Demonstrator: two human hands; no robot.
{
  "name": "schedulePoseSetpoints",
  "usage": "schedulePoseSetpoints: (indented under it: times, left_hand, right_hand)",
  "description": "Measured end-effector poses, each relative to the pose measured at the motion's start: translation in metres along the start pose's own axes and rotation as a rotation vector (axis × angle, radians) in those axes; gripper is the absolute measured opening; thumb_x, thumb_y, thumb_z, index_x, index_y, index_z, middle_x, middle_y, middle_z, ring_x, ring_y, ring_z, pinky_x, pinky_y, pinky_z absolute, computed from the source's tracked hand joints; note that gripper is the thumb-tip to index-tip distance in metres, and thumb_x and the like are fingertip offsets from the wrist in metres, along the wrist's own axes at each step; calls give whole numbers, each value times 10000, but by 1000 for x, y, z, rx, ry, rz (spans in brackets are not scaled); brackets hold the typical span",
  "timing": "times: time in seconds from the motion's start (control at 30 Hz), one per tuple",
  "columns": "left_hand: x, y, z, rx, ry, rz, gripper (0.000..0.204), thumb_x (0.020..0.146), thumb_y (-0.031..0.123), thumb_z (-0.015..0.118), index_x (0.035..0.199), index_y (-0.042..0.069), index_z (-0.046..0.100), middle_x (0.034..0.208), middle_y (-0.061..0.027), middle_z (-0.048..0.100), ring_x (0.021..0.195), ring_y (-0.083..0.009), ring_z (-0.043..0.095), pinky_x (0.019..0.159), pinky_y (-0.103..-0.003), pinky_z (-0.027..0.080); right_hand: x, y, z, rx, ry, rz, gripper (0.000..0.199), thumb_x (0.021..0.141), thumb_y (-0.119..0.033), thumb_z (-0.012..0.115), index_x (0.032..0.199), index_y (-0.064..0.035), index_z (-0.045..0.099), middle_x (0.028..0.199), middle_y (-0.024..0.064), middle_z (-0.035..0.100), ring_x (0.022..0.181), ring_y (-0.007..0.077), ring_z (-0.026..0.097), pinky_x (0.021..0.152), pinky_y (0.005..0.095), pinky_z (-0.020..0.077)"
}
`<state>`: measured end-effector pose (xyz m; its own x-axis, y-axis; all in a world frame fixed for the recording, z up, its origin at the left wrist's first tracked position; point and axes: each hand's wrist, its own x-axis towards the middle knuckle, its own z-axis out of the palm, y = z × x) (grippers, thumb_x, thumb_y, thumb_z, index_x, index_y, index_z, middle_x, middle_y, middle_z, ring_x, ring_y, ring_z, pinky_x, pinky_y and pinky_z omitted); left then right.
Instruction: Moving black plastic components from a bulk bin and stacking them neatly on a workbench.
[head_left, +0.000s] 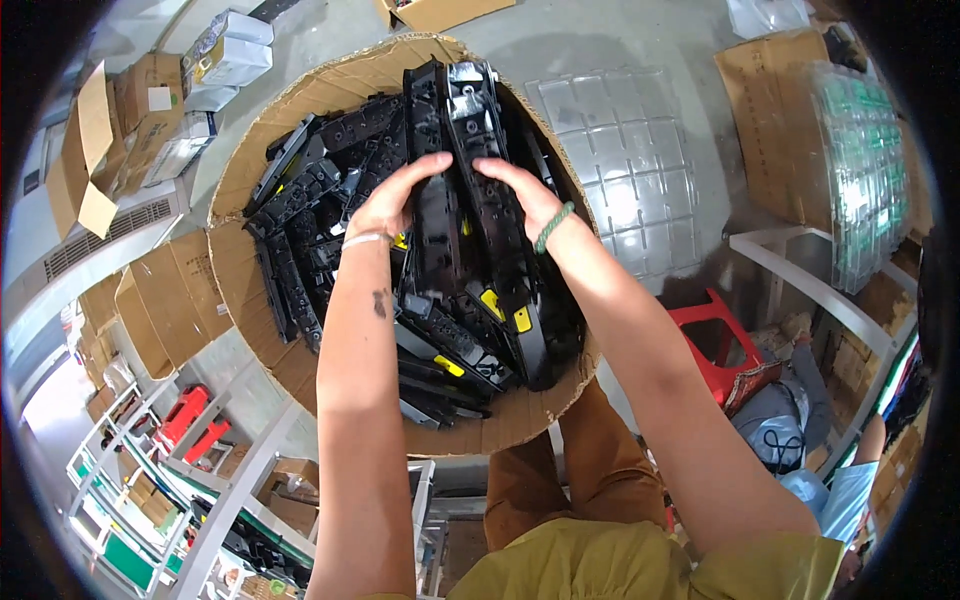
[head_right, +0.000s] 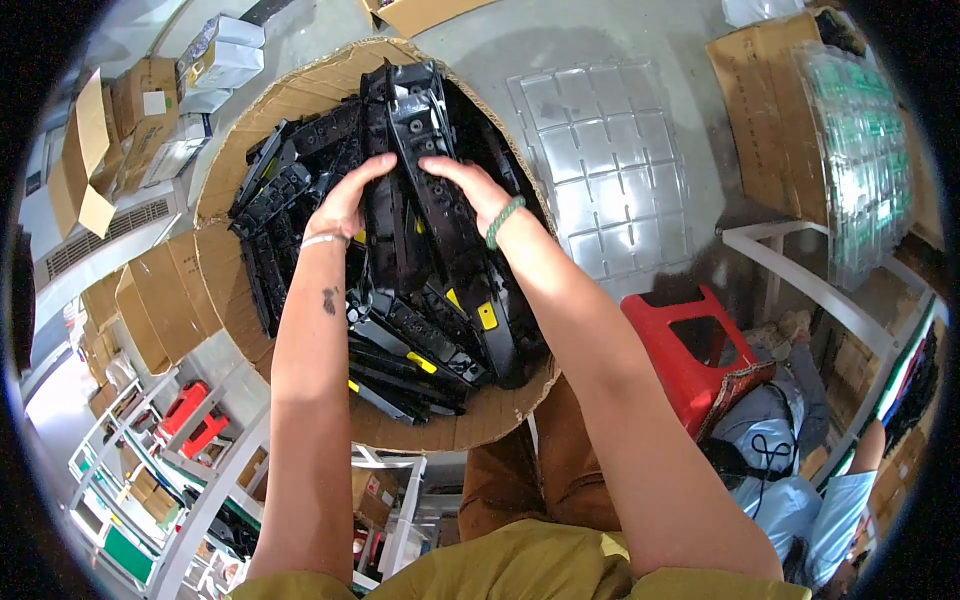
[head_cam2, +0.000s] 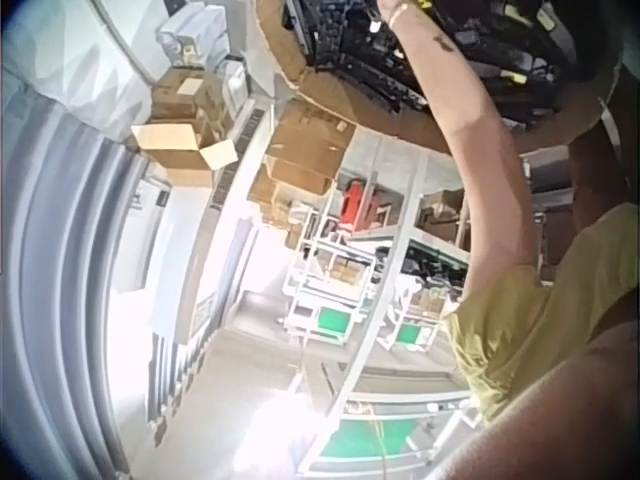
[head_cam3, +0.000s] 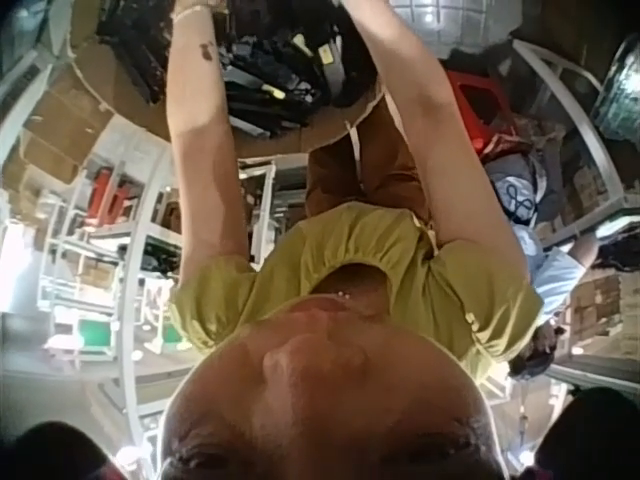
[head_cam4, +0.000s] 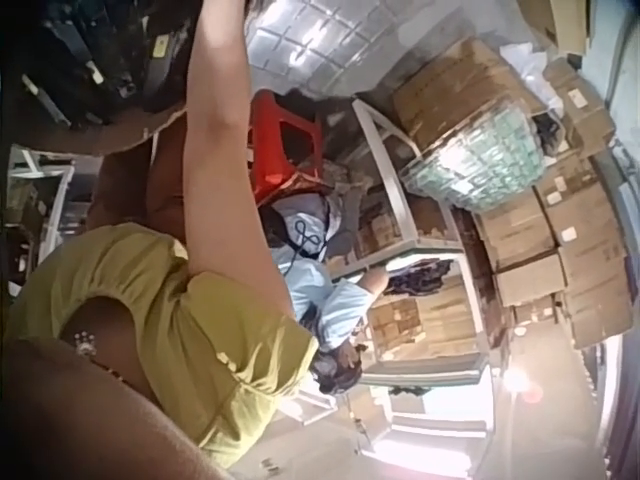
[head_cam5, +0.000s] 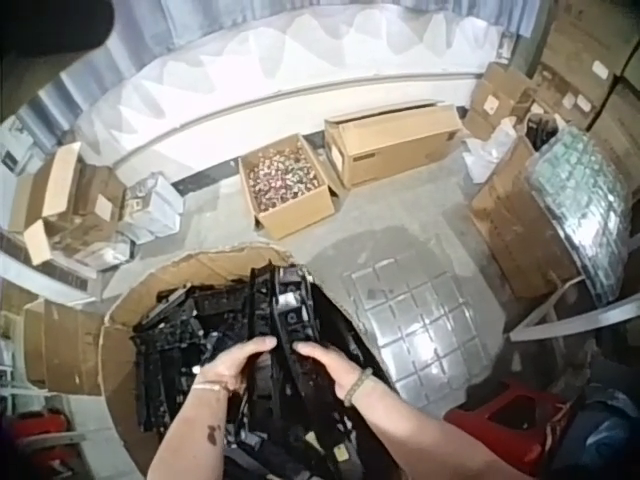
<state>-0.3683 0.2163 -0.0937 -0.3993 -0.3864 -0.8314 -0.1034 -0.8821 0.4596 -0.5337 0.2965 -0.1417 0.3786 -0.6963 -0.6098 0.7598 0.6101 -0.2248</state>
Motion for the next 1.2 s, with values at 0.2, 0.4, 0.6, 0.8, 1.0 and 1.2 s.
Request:
schedulePoseSetpoints:
  times: [0.2,0.4,0.6,0.8,1.0,1.2]
  left_hand:
    - [-93,-31,15,-79,10,192,583,695,151,708,1198,9,451,1111,-69,554,1029,-174,489,919,-300,359]
    - [-225,-80,10,-35,156,173,668,660,215,736,1194,-30,418,1060,-95,559,969,-185,508,891,-311,392]
    - [-364,-201,27,-565,-85,371,904,645,260,766,1347,48,237,1264,-104,427,1167,-214,381,992,-349,296]
    - [-557,-297,4,-831,96,506,802,698,193,717,1343,89,253,1256,-93,434,1120,-221,443,985,-355,326]
    - [-666,-376,-73,-933,415,893,330,802,95,588,1115,19,517,1043,-78,586,960,-170,561,820,-306,476]
    - [-762,-375,-201,-1083,482,1068,253,805,231,609,985,54,599,918,-70,638,831,-166,614,764,-314,505]
  right_hand:
    - [-58,22,40,-308,93,-191,810,704,-297,706,1295,13,246,1164,165,464,1050,241,485,884,344,409]
    - [-122,71,97,-878,35,-128,699,851,-219,495,1371,15,91,1324,153,330,1194,241,342,1017,332,244]
    - [-238,161,124,-792,-89,46,411,932,-339,338,1147,-20,485,1108,88,497,1020,194,456,906,314,345]
    - [-287,295,218,-889,-308,466,498,893,-380,414,1272,-59,391,1171,57,517,1097,187,468,933,314,372]
    - [-304,449,381,-1233,-749,362,723,762,-258,661,1322,-9,277,1198,128,472,1085,191,451,917,291,371]
    - [-253,558,546,-1274,-894,712,365,874,-345,512,1045,-33,590,900,36,646,782,109,620,720,238,490]
